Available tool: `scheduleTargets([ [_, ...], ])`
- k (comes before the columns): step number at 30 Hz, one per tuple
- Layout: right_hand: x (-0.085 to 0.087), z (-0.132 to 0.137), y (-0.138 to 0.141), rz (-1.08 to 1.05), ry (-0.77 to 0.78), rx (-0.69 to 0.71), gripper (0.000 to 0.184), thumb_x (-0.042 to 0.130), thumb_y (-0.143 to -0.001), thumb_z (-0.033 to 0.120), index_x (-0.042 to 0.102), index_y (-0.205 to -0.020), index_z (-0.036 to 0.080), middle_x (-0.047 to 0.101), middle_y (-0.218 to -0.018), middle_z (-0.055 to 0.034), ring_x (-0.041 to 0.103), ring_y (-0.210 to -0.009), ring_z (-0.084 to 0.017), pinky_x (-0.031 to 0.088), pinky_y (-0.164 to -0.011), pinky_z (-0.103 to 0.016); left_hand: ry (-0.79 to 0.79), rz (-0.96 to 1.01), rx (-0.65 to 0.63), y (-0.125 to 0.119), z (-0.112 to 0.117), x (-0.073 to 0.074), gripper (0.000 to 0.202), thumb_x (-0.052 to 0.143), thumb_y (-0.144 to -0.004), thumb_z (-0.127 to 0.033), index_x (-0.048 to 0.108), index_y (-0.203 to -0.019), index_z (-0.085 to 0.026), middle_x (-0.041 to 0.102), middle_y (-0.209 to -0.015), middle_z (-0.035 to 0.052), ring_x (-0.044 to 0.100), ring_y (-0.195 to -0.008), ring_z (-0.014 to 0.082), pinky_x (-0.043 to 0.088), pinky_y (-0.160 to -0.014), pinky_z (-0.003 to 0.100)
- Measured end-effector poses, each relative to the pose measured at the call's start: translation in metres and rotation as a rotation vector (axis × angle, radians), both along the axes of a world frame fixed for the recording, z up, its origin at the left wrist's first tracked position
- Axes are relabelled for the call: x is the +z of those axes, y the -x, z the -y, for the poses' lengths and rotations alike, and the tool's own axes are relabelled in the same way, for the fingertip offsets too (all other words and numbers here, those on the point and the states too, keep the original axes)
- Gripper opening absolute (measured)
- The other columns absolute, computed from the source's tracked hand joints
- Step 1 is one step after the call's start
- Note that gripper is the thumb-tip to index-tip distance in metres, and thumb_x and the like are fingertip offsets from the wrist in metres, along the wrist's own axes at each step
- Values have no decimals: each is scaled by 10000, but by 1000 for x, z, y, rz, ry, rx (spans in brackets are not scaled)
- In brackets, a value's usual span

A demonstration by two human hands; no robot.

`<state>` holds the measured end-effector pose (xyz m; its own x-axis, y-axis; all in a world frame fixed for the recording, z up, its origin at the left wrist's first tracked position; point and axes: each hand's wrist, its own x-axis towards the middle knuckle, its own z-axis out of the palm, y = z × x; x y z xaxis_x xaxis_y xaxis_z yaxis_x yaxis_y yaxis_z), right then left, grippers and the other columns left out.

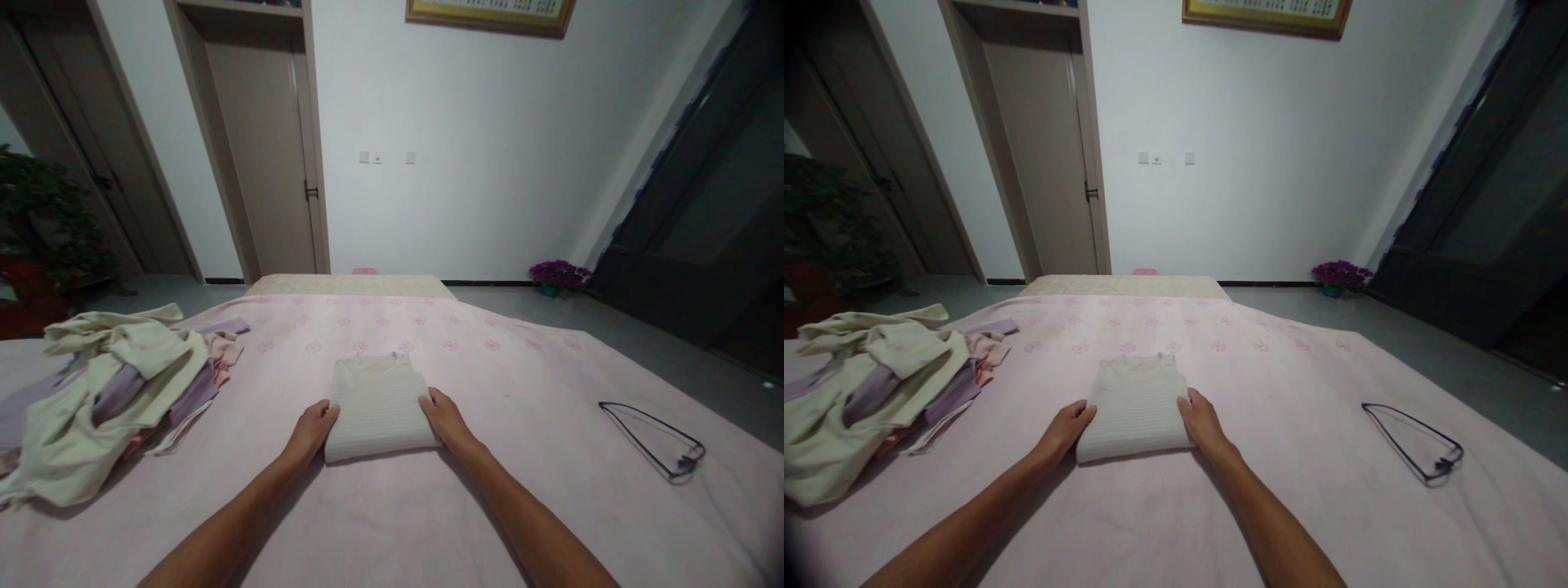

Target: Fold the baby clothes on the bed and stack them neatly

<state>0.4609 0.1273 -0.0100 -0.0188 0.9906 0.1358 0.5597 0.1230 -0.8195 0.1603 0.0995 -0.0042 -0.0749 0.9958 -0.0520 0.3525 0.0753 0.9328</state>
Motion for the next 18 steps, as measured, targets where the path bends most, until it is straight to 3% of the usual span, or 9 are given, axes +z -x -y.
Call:
scheduleTargets([
  [3,3,1,-7,280,-74,-52,412,461,-919,383,586,-1274,215,724,-1027,-89,664,-905,-235,487,-794,-344,-9,-123,-12,9,-1,4,466,584,-803,-524,674,-1060,-147,725,-893,99,672,-857,273,495,-770,358],
  [6,16,4,-3,482,-242,-102,511,434,-951,360,467,-1430,185,664,-1207,-159,619,-1087,-282,458,-930,-418,-230,-378,3,9,-3,11,536,472,-925,-469,529,-1360,-162,677,-1216,147,632,-1122,281,465,-968,425],
  [8,24,6,9,570,-346,-16,539,400,-972,351,410,-1480,170,536,-1416,-178,472,-1313,-313,349,-1083,-484,-444,-551,-90,1,-7,11,531,389,-984,-431,461,-1435,-160,535,-1441,157,483,-1345,272,356,-1121,462],
  [10,29,7,24,634,-371,140,562,384,-987,365,360,-1514,171,384,-1556,-142,284,-1454,-304,205,-1179,-511,-546,-671,-244,-11,-10,8,549,346,-1010,-427,414,-1477,-147,409,-1546,156,337,-1453,269,250,-1191,494],
  [13,27,6,41,709,-295,327,589,378,-1001,423,345,-1528,164,292,-1607,-114,181,-1499,-290,104,-1212,-508,-480,-827,-409,-25,-14,0,611,317,-1015,-494,384,-1504,-134,343,-1575,176,279,-1478,296,219,-1194,539],
  [18,14,-2,40,728,-176,380,620,319,-1015,483,330,-1540,152,265,-1613,-119,169,-1505,-274,107,-1214,-492,-401,-930,-467,-27,-19,-8,666,328,-989,-586,381,-1515,-182,302,-1589,173,235,-1489,324,211,-1185,567],
])
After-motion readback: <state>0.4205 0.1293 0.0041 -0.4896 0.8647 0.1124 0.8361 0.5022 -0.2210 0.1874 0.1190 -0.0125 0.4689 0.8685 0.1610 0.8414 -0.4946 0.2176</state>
